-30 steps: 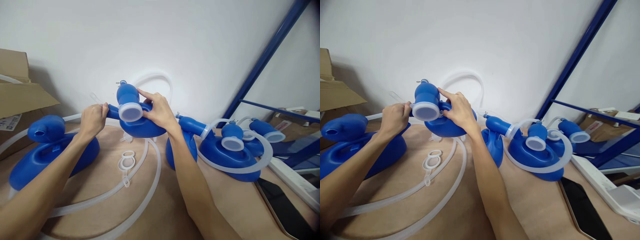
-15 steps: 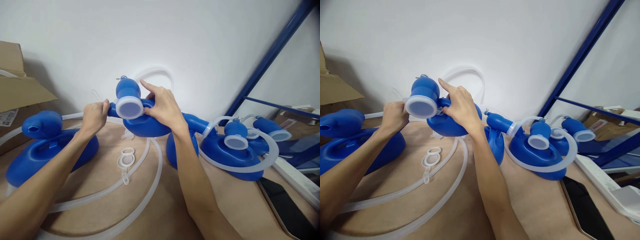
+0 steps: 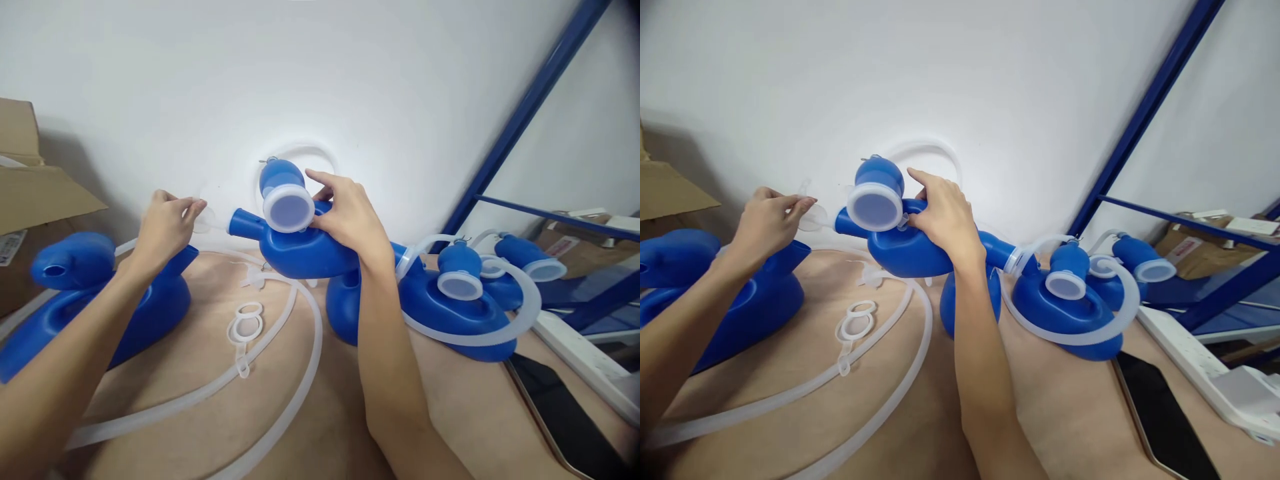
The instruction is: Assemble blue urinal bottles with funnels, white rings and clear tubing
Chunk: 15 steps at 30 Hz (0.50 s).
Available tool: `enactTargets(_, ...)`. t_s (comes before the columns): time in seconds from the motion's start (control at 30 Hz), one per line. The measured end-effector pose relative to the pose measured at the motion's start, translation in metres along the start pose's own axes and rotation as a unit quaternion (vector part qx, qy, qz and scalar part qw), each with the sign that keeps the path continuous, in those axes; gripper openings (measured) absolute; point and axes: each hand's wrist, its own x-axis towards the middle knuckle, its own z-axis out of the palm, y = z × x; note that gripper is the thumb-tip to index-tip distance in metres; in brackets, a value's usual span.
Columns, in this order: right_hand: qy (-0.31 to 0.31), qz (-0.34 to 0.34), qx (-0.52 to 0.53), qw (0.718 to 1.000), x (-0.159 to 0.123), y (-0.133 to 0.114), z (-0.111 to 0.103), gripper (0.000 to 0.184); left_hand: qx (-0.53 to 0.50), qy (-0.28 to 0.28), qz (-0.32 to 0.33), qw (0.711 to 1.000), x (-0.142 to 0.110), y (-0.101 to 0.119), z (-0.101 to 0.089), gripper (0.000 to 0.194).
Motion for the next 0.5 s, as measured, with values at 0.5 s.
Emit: enactTargets(0.5,0.012,-0.016,0.061,0.998,0.005,0.016,0.001,0.060,0.009,-0.490,0.192,0.850,-0.096,0.023,-0.006,0.044)
